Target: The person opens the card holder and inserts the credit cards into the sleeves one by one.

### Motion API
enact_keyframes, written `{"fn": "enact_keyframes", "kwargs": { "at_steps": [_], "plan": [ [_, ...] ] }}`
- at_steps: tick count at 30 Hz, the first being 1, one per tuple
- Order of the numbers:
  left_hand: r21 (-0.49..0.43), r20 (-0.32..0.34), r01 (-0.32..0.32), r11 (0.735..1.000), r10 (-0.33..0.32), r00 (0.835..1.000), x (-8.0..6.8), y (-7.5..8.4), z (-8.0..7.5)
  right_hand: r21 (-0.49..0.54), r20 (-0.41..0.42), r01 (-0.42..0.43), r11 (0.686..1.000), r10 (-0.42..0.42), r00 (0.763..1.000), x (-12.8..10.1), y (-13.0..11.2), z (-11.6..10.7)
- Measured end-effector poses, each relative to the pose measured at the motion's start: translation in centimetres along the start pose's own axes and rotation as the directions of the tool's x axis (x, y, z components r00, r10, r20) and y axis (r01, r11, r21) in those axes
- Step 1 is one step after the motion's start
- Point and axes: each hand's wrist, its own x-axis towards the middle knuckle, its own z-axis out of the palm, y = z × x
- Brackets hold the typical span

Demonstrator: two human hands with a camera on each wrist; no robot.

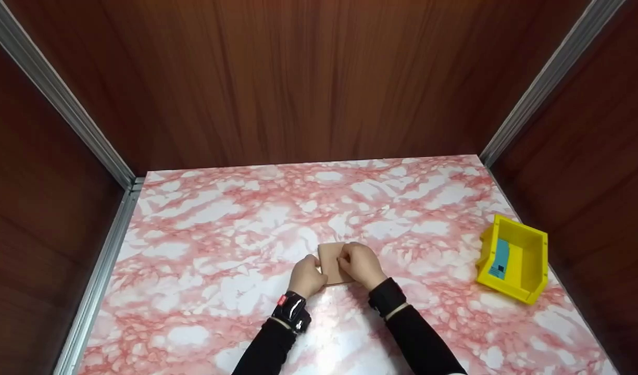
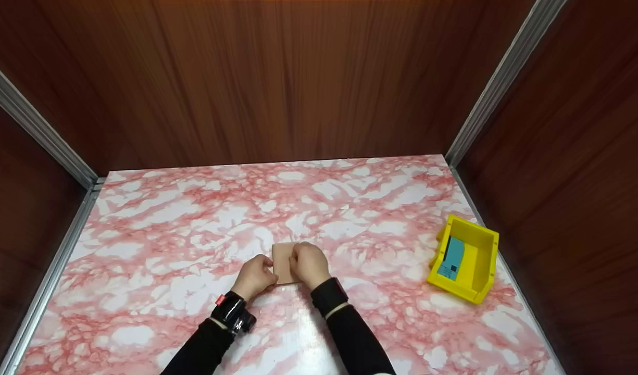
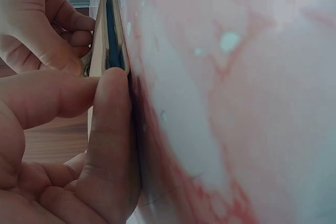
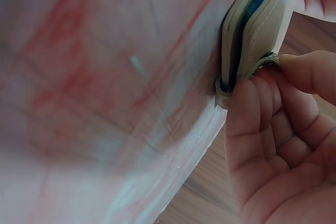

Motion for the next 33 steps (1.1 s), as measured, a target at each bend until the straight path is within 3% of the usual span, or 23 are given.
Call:
{"fn": "enact_keyframes", "kwargs": {
  "at_steps": [9, 19, 27, 33],
  "plan": [
    [0.001, -0.006, -0.009, 1.000, 0.009, 1.000, 0.0, 0.0, -0.1, 0.076, 0.003, -0.024, 0.997, 0.024, 1.000, 0.1, 0.2, -0.2],
    [-0.010, -0.003, 0.000, 1.000, 0.000, 1.000, -0.1, 0.1, -0.3, 0.154, 0.044, -0.110, 0.982, 0.105, 0.994, 0.2, 0.5, -0.6],
    [-0.007, -0.006, 0.000, 1.000, 0.000, 1.000, -0.1, 0.0, -0.1, 0.119, -0.026, -0.092, 0.989, 0.096, 0.995, -0.1, 1.2, -1.6],
    [-0.006, -0.006, 0.001, 1.000, -0.001, 1.000, 0.0, -0.1, 0.1, 0.082, -0.081, -0.038, 0.996, 0.045, 0.996, -0.3, 1.8, -2.2]
  ]
}}
